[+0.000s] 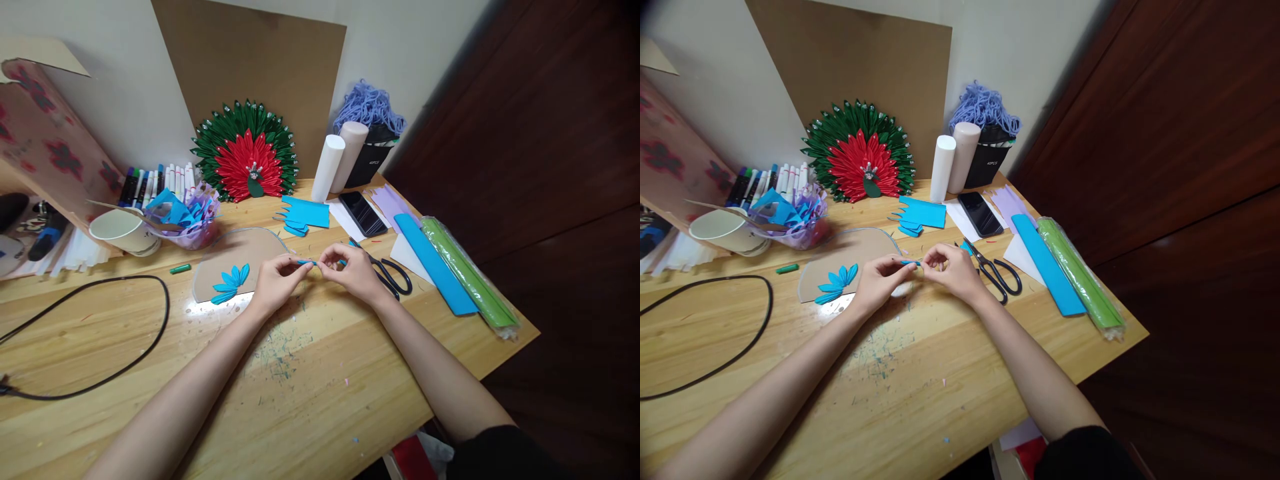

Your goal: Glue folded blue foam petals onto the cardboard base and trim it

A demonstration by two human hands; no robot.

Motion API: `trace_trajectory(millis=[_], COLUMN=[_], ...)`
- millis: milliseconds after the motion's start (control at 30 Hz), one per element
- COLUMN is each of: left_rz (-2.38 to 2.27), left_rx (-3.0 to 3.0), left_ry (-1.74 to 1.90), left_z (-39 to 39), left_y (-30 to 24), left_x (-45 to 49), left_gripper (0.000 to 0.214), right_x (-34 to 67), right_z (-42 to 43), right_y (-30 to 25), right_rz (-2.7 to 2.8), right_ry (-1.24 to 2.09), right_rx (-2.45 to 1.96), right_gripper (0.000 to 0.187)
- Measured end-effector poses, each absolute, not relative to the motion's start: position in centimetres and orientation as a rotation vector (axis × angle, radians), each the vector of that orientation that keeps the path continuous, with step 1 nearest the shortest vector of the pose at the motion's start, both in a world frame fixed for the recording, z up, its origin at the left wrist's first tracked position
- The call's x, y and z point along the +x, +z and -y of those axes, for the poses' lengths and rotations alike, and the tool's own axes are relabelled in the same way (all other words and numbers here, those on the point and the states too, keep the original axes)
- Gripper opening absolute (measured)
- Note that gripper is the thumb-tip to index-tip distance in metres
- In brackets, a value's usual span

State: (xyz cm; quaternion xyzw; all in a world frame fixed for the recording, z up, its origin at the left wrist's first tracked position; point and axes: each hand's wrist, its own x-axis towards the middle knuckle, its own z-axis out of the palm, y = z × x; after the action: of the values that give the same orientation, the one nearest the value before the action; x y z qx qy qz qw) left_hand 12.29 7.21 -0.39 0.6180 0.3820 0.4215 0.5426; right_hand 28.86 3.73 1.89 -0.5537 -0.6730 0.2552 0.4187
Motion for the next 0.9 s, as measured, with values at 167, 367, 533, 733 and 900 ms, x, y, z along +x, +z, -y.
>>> trace_trajectory(millis=[167, 367, 533, 733, 900], left_rz=[-0.897, -0.920, -0.922, -0.879, -0.896], left_rx=[1.472, 1.485, 1.549, 1.618, 1.595], left_ry=[1.015, 1.031, 1.026, 1.016, 1.030], left_z=[-7.22, -7.17, -7.19, -7.31, -7.29], left_y=[-0.39, -0.16, 0.02, -0.07, -0.33], left_x=[12.26, 12.22, 12.02, 11.87, 12.11], left_gripper=[0.018, 0.016, 0.017, 0.020, 0.020], right_x=[28.78, 28.78, 28.80, 28.89, 28.89], right_z=[-3.71, -3.68, -3.72, -3.84, -3.93], right_y=[2.07, 2.14, 2.22, 1.99, 1.69], right_rz=[1.760, 1.772, 1.770, 1.703, 1.626], right_ry=[0.499, 0.474, 0.480, 0.686, 0.854], right_rx=[-1.350, -1.335, -1.339, -1.389, -1.385], right_gripper=[0.003, 0.005, 0.004, 0.004, 0.009])
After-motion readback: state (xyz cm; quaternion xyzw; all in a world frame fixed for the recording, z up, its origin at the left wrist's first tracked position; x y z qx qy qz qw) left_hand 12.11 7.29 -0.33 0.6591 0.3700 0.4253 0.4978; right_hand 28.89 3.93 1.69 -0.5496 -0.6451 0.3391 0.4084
